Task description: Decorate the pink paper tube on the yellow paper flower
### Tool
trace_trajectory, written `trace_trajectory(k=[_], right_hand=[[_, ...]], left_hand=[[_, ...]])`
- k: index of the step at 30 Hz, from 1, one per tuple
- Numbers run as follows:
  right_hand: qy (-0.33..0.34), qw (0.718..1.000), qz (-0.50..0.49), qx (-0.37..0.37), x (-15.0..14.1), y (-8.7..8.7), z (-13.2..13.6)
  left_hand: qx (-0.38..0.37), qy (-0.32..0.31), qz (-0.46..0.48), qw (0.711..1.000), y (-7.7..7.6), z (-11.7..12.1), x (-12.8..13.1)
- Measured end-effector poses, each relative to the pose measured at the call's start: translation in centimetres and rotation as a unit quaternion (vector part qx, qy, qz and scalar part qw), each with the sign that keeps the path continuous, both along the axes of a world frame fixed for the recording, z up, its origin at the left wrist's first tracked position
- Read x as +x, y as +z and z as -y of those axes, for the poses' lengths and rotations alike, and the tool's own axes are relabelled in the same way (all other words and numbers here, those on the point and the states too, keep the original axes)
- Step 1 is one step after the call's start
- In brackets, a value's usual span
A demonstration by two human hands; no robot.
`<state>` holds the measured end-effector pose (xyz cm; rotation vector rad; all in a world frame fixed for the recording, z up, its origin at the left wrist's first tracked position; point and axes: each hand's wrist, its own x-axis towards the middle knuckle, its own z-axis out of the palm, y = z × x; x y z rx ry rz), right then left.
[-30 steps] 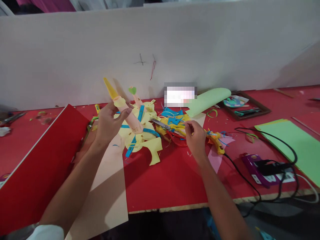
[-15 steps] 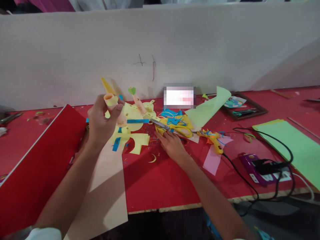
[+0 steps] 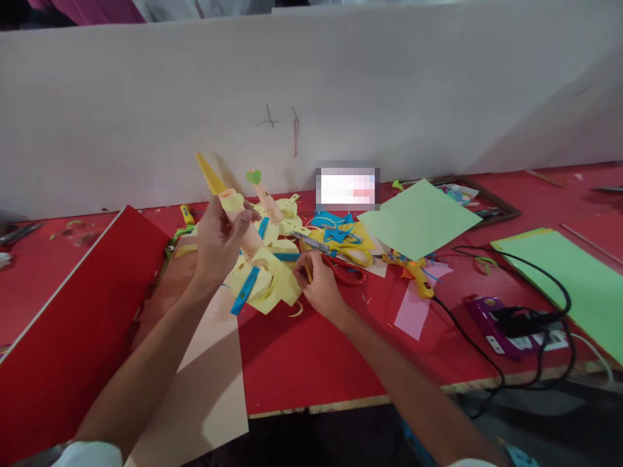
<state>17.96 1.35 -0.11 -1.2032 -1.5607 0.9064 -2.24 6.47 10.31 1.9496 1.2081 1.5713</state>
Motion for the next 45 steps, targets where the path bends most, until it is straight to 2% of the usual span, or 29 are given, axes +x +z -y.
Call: trace_trajectory(k=[7,11,13,17,21,26,29,32,36,40,45], right_hand=[[-0.055,0.995,0.065,0.042,3.3,-0.1,-1.2],[-0.09,0.987,0.123,0.059,4.5,-0.8,-1.9],[-0.092,0.983,0.141,0.066,4.7,-1.3,-2.1],[-0.054,0.979,0.179,0.079,4.5,-2.2,-2.4],[-0.043,0.974,0.203,0.089,4.1,-2.5,-2.3],[-0.114,0.972,0.177,0.107,4.5,-1.3,-1.8],[-0.13,0.973,0.143,0.127,4.9,-0.3,-1.5],[-0.101,0.977,0.135,0.127,4.9,0.0,-1.3],[-0.049,0.972,0.198,0.115,4.6,-0.8,-1.4],[-0.049,0.969,0.215,0.115,4.6,-1.8,-1.8],[-0.036,0.966,0.232,0.105,5.0,-2.2,-2.2]], left_hand=[[0.058,0.078,0.002,0.995,0.5,-0.7,-1.6],[0.112,0.149,0.005,0.982,1.2,-1.3,-3.1],[0.132,0.164,0.017,0.978,1.6,-1.5,-3.7],[0.142,0.116,0.064,0.981,2.6,-1.0,-3.6],[0.107,0.041,0.118,0.986,2.6,-0.2,-1.8],[0.029,-0.021,0.123,0.992,0.5,0.2,0.6],[0.004,-0.041,0.095,0.995,-1.0,0.1,1.6],[-0.002,-0.058,0.088,0.994,-2.3,0.0,2.2],[-0.025,-0.092,0.102,0.99,-3.4,-0.1,2.8],[-0.039,-0.112,0.1,0.988,-4.0,-0.1,3.1],[-0.072,-0.111,0.088,0.987,-4.5,-0.2,3.0]])
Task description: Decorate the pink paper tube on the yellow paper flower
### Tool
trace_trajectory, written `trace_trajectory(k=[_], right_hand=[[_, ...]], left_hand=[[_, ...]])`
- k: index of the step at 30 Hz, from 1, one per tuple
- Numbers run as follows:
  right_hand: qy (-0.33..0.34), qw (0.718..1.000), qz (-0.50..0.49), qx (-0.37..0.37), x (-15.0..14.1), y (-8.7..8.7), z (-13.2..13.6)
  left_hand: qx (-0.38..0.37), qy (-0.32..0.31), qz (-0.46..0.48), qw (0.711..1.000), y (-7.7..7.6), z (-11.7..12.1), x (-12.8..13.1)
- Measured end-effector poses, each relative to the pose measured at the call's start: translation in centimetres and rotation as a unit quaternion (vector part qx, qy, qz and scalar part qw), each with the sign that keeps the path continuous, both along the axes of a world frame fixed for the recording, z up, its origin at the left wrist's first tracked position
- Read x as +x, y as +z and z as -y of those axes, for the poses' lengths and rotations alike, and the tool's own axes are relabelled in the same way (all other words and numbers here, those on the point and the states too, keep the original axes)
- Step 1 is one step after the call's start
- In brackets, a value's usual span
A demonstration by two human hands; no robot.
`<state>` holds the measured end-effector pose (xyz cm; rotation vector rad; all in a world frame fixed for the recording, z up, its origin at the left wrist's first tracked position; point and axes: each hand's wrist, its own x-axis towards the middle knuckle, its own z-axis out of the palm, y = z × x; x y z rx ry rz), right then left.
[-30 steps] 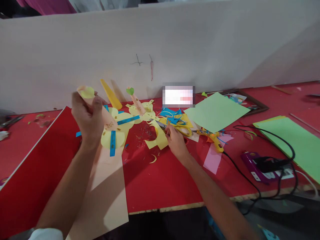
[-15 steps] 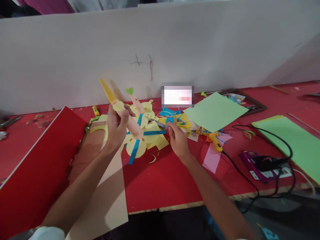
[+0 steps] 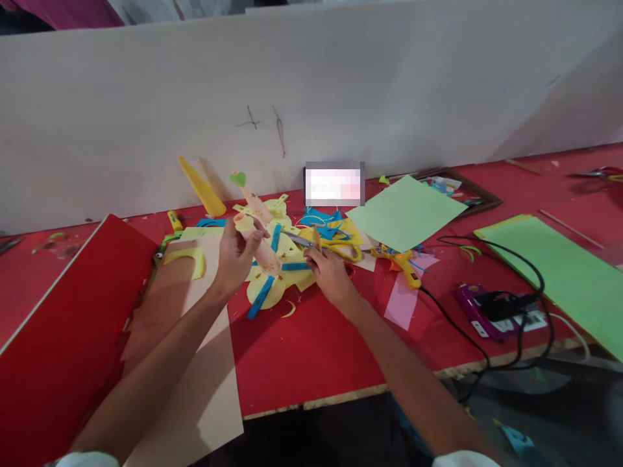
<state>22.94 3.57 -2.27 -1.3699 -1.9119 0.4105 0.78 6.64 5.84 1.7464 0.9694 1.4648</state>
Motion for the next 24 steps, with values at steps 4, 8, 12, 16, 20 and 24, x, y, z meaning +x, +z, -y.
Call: trace_trajectory(k=[4,8,12,16,20,24], right_hand=[[-0.003,1.0,0.01,-0.012,0.3,0.0,-0.3],[-0.006,1.0,0.026,-0.015,0.7,0.2,-0.3],[-0.012,0.998,0.066,-0.012,0.7,0.6,0.1],[0.006,0.996,0.092,-0.007,0.3,0.7,0.3],[0.028,0.994,0.11,-0.008,0.0,0.6,0.3],[0.034,0.992,0.121,0.002,-0.2,0.4,0.3]], left_hand=[[-0.007,0.01,0.0,1.0,0.1,-0.1,-0.2],[-0.005,0.005,-0.019,1.0,-0.1,-0.3,-0.4],[-0.009,-0.004,-0.04,0.999,-0.2,-0.5,-0.6],[-0.005,0.002,-0.05,0.999,0.5,-0.2,-0.7],[0.004,-0.02,-0.062,0.998,0.7,0.2,-0.6],[0.002,-0.041,-0.056,0.998,0.2,0.3,-0.3]])
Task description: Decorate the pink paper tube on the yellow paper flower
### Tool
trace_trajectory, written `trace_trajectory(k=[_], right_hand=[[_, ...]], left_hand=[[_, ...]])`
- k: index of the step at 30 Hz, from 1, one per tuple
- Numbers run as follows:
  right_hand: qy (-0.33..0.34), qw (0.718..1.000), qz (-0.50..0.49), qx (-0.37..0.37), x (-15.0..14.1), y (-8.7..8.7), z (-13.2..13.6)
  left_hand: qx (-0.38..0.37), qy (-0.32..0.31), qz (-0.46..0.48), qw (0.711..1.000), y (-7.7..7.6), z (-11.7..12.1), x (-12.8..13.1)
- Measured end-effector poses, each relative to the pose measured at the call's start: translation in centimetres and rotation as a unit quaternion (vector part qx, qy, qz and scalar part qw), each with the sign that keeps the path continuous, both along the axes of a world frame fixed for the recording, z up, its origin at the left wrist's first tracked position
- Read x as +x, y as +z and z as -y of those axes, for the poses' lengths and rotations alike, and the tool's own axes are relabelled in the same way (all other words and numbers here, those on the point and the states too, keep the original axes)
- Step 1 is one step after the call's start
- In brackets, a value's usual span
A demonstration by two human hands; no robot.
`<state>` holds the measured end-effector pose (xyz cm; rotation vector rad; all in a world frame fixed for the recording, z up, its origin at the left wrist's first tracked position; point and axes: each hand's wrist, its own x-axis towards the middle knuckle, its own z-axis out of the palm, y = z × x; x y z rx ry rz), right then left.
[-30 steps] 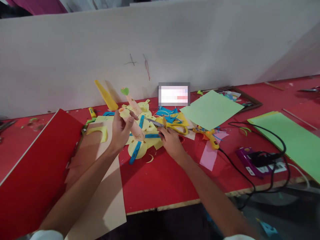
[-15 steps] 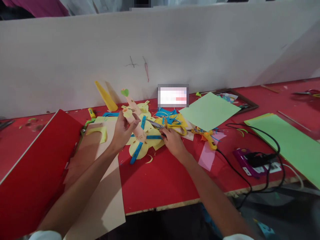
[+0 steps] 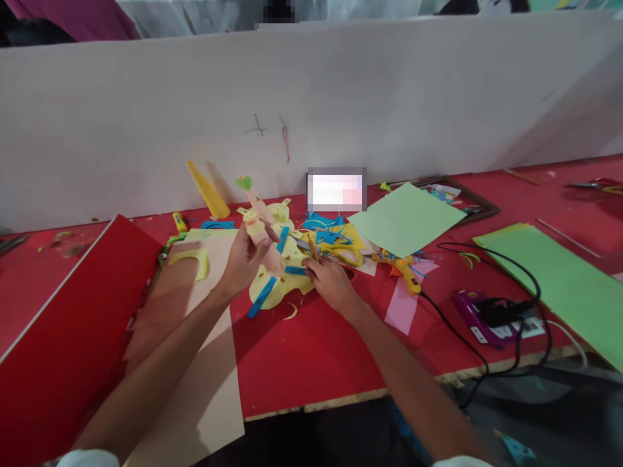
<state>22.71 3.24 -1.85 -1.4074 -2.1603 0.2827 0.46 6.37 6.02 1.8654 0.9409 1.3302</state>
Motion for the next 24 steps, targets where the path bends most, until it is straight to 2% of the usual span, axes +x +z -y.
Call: trace_trajectory(k=[5,9,16,19,21,24], right_hand=[[0.023,1.0,0.009,0.018,-0.4,-0.2,0.3],[0.042,0.998,0.023,0.033,-0.7,-0.3,0.6],[0.021,0.998,0.01,0.058,-0.7,0.0,0.9],[0.006,0.999,0.0,0.049,-0.4,0.7,0.8],[-0.019,0.999,0.012,0.033,0.4,1.7,0.4],[-0.103,0.991,0.09,0.008,2.7,3.6,-1.1]], left_hand=[[0.011,0.052,-0.023,0.998,-0.1,-0.1,0.0],[-0.015,0.075,-0.059,0.995,0.1,-0.4,-0.2],[-0.001,0.137,-0.039,0.99,0.9,0.0,-0.1],[-0.011,0.163,-0.079,0.983,0.5,0.3,0.3],[-0.016,0.159,-0.102,0.982,-0.1,0.2,0.5],[0.006,0.139,-0.087,0.986,-0.7,0.0,0.5]])
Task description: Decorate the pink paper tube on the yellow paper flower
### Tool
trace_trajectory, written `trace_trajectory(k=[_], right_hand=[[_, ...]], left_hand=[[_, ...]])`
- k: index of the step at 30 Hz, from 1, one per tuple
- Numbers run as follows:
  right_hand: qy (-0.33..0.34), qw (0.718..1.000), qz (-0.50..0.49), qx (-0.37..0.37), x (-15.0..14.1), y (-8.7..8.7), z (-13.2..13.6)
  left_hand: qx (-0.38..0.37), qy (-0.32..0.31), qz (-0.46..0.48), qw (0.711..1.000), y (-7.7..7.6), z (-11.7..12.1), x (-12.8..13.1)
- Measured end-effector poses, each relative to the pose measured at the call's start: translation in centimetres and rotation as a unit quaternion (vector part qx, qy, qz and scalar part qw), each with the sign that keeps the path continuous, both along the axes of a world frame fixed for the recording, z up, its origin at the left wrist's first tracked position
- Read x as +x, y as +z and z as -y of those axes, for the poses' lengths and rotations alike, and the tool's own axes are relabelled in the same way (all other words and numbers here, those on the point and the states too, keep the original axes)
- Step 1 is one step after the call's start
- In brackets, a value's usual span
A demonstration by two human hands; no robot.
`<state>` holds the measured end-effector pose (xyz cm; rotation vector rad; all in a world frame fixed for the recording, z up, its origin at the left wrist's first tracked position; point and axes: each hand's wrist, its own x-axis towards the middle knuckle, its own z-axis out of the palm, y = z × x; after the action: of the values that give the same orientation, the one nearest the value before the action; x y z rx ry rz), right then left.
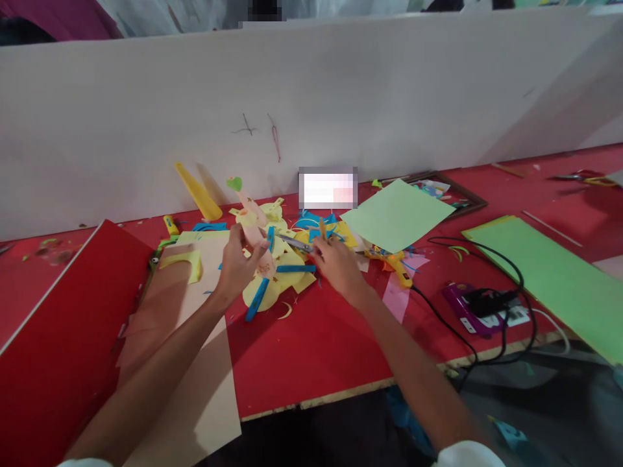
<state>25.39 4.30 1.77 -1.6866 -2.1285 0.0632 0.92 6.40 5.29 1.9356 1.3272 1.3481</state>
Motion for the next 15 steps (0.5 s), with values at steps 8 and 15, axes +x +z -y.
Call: trace_trajectory(k=[8,15], right_hand=[[-0.176,0.957,0.187,-0.135,7.6,2.4,-4.4],[-0.169,0.95,0.198,-0.174,9.1,1.7,-6.2]], left_hand=[[0.131,0.039,0.068,0.988,3.0,-0.8,-2.3],[0.17,0.08,0.096,0.977,5.4,0.0,-3.0]])
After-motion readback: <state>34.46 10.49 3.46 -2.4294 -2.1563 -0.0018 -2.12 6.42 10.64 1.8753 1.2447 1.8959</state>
